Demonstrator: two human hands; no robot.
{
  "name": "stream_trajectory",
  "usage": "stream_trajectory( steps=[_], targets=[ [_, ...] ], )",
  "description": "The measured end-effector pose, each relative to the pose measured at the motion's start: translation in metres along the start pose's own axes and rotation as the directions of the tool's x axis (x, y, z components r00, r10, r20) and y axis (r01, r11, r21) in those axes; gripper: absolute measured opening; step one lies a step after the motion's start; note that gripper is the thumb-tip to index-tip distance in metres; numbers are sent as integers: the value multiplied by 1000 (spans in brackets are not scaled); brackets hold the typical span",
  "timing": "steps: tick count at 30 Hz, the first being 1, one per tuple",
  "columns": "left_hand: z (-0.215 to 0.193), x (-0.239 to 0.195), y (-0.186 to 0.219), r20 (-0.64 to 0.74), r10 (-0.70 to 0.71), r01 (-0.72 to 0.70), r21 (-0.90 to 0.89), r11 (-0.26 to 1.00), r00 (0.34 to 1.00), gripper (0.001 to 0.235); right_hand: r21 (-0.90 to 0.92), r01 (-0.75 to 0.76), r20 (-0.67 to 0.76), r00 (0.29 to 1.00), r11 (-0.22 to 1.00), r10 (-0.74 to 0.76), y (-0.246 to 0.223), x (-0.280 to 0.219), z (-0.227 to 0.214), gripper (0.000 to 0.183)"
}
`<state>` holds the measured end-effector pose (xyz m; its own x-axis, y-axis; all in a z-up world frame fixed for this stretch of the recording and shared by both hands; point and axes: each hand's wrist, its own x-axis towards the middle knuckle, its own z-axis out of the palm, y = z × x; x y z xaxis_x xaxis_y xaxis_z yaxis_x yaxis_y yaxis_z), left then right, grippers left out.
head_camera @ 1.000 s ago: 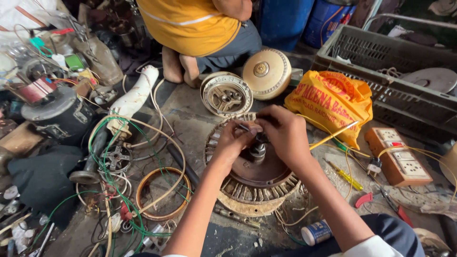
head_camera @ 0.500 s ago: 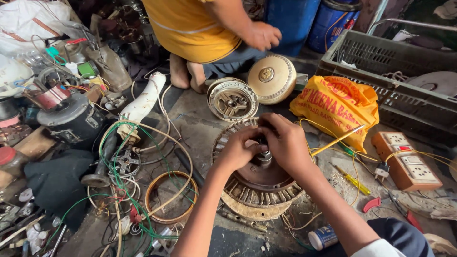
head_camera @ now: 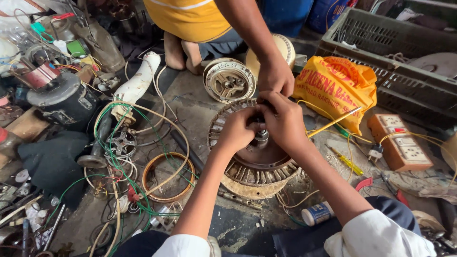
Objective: The person uses a wrench and a metal pipe to loosen and remove a central shaft component from an electric motor stator. They then inspect the removed shaft and bearing assembly.
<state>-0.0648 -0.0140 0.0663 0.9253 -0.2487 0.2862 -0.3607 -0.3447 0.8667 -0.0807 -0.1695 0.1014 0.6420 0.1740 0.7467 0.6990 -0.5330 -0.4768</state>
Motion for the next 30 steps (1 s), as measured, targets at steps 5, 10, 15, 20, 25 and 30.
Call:
stream_trajectory(
  steps=[5,10,15,20,25,30],
  targets=[
    [-8,-16,2,-227,107,-108,8,994,968,66,45,-136,102,986,990,131,3,6,-3,28],
    [13,-40,10,-181,-181,242,408,881,967,72,227,-131,248,966,965,73,11,10,-18,43],
    [24,-37,13,-198,-147,231,523,821,969,52,51,-365,112,927,930,358,23,-17,-35,27],
    [21,-27,6,-125,-255,281,548,788,959,41,-137,-195,191,957,971,219,43,-44,-27,28],
    [24,-18,-7,-90,-157,180,587,790,984,50,-133,-146,199,965,980,171,60,-48,-18,22],
    [25,-15,-13,-86,-26,70,561,825,996,51,-113,-142,236,958,983,165,62,-47,-21,26]
  ],
)
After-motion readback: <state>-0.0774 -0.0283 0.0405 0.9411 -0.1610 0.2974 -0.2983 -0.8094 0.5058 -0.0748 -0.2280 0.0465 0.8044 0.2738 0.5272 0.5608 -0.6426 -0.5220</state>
